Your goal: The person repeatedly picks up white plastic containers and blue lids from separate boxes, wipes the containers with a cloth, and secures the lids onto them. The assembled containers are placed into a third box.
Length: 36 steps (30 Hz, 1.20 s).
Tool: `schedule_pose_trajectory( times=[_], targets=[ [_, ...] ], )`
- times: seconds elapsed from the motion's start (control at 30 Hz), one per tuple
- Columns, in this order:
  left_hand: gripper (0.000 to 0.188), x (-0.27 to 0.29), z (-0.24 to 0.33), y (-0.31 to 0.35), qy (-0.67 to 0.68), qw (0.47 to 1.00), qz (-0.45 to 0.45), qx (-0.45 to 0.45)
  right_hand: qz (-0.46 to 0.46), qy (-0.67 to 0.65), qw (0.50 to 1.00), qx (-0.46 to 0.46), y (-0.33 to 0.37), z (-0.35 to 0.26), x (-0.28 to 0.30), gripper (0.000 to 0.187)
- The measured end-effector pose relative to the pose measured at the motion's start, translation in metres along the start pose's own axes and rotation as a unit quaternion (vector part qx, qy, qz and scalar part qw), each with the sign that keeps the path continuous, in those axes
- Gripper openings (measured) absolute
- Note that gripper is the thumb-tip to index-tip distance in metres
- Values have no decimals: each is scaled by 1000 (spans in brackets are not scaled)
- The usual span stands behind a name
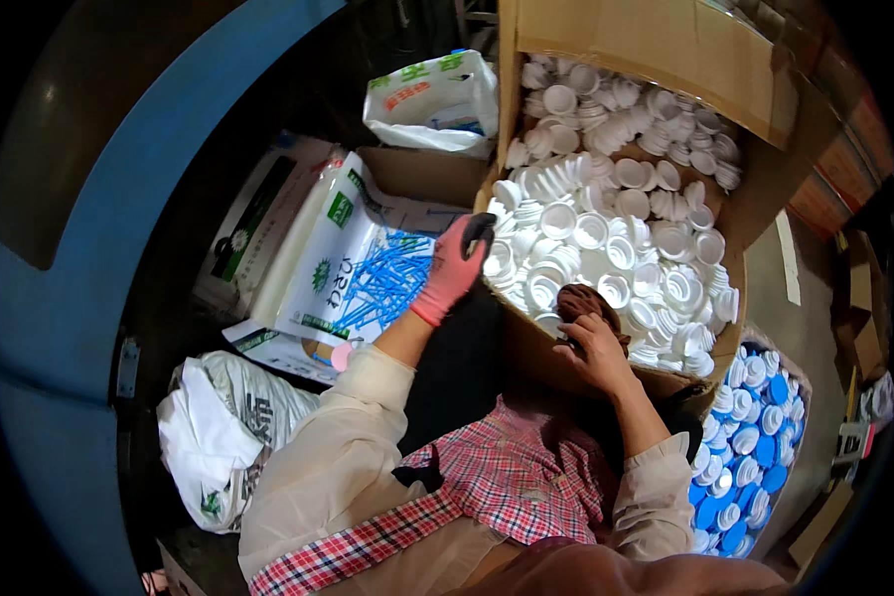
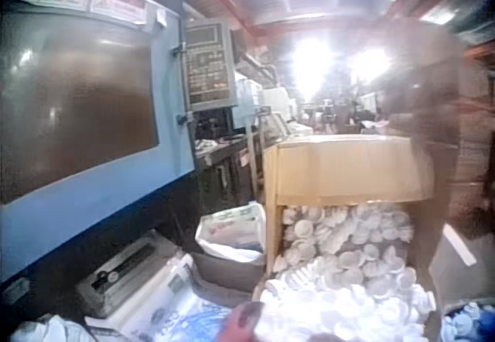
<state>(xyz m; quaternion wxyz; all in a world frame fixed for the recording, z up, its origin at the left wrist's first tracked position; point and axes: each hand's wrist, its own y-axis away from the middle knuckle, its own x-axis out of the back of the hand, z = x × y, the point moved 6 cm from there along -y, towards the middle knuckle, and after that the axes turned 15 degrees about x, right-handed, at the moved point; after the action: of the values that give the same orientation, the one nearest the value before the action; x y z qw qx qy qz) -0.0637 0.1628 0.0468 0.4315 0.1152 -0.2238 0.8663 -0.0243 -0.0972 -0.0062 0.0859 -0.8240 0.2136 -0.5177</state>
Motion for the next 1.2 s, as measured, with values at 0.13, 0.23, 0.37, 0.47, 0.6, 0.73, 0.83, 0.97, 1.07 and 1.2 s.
schedule_pose_trajectory(
  times=[0.13,0.23,0.37,0.47,0.6,0.73,0.83,0.97,1.07,1.2],
  targets=[
    [28,67,-101,12,-118,982,123,78,-51,-3,998,-27,2,5,-21,28],
    [25,107,-169,25,-155,966,127,161,-68,53,996,-27,-1,4,-31,29],
    [25,128,-225,37,-171,945,163,224,-51,89,994,-46,-5,-3,-30,31],
    [25,147,-268,33,-166,939,178,241,-45,110,992,-47,-9,-4,-33,33],
    [32,141,-300,15,-168,932,183,263,-41,141,988,-49,-9,-4,-37,35],
    [44,131,-355,-19,-233,920,137,285,-56,157,985,-53,-9,2,-43,39],
    [48,100,-383,-48,-295,907,70,291,-60,159,984,-50,-7,6,-47,42],
    [59,44,-448,-79,-392,864,-94,301,-75,145,985,-56,-10,11,-48,37],
    [64,12,-478,-101,-464,840,-105,262,-85,145,984,-57,-13,13,-48,34],
    [62,-16,-507,-118,-520,817,-112,223,-108,134,983,-58,-17,17,-49,34]
  ],
)
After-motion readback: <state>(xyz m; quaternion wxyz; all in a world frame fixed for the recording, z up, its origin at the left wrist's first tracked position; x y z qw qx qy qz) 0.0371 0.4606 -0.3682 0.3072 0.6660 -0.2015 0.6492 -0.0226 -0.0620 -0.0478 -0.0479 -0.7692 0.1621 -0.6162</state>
